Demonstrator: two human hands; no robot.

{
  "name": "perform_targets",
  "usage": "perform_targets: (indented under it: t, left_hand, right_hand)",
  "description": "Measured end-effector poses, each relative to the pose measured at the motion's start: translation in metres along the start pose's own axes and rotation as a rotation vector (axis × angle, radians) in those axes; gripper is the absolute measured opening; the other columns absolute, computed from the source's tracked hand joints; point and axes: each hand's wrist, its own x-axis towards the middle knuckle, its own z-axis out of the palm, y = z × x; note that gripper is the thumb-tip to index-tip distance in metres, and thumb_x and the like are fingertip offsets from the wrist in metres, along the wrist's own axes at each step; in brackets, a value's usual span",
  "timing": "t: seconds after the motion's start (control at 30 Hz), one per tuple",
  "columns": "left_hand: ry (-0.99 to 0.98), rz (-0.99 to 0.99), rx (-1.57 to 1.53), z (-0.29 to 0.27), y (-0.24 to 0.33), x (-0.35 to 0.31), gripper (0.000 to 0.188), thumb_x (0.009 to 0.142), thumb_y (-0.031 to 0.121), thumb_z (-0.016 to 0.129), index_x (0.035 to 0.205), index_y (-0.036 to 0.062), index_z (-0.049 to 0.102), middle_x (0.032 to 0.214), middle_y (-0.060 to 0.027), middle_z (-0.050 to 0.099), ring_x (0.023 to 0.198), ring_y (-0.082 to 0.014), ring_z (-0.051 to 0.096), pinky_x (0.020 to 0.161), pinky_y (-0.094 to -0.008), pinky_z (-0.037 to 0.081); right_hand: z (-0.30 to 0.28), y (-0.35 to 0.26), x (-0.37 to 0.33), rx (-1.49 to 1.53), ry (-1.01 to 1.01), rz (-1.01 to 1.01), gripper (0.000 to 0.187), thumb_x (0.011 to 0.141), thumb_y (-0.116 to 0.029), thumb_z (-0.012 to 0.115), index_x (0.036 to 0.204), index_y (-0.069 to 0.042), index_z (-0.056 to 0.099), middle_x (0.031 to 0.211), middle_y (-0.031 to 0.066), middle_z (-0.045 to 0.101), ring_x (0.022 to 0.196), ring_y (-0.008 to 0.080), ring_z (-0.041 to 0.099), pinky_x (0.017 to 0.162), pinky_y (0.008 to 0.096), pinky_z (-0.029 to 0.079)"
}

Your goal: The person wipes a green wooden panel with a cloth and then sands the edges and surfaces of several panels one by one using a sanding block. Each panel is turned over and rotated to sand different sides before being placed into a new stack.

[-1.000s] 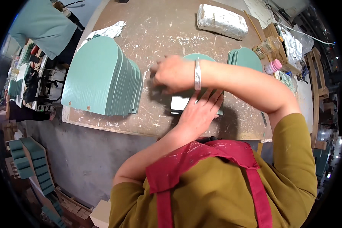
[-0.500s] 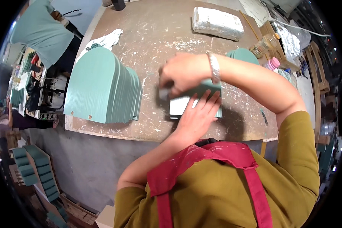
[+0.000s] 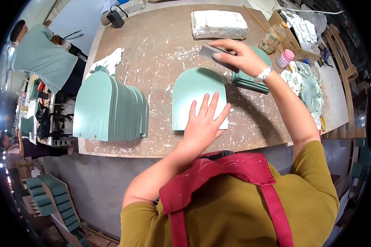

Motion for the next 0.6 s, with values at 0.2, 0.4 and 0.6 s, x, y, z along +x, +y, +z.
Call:
perform_targets:
  t: [0.2, 0.4, 0.6]
  left_hand:
    - [0.120, 0.215, 0.126, 0.006, -0.002, -0.020, 0.060, 0.080, 0.034, 0.069, 0.136, 0.0188, 0.054, 0.147, -0.0165, 0.045, 0.131, -0.0353, 0.048, 0.103, -0.0527, 0.040]
    - [0.087, 0.249, 0.047, -0.001, 0.009, -0.020, 0.058, 0.082, 0.026, 0.064, 0.136, 0.0094, 0.053, 0.149, -0.0135, 0.045, 0.132, -0.0304, 0.048, 0.104, -0.0492, 0.041]
    - [0.256, 0.311, 0.120, -0.003, 0.007, -0.025, 0.051, 0.084, 0.018, 0.057, 0.134, 0.0072, 0.055, 0.143, -0.0126, 0.051, 0.127, -0.0296, 0.054, 0.101, -0.0479, 0.044]
  right_hand:
    - [0.001, 0.021, -0.056, 0.380, 0.106, 0.094, 0.044, 0.094, -0.033, 0.063, 0.131, -0.008, 0.061, 0.114, 0.0054, 0.064, 0.105, 0.0127, 0.057, 0.091, 0.0263, 0.045]
    - [0.009, 0.022, -0.060, 0.520, 0.217, 0.169, 0.043, 0.095, -0.030, 0.061, 0.130, -0.005, 0.061, 0.115, 0.0044, 0.064, 0.103, 0.0115, 0.056, 0.091, 0.0248, 0.044]
    - [0.012, 0.012, -0.052, 0.408, 0.191, 0.145, 0.042, 0.096, -0.030, 0.060, 0.129, -0.004, 0.061, 0.117, 0.0051, 0.063, 0.105, 0.0119, 0.055, 0.093, 0.0256, 0.043]
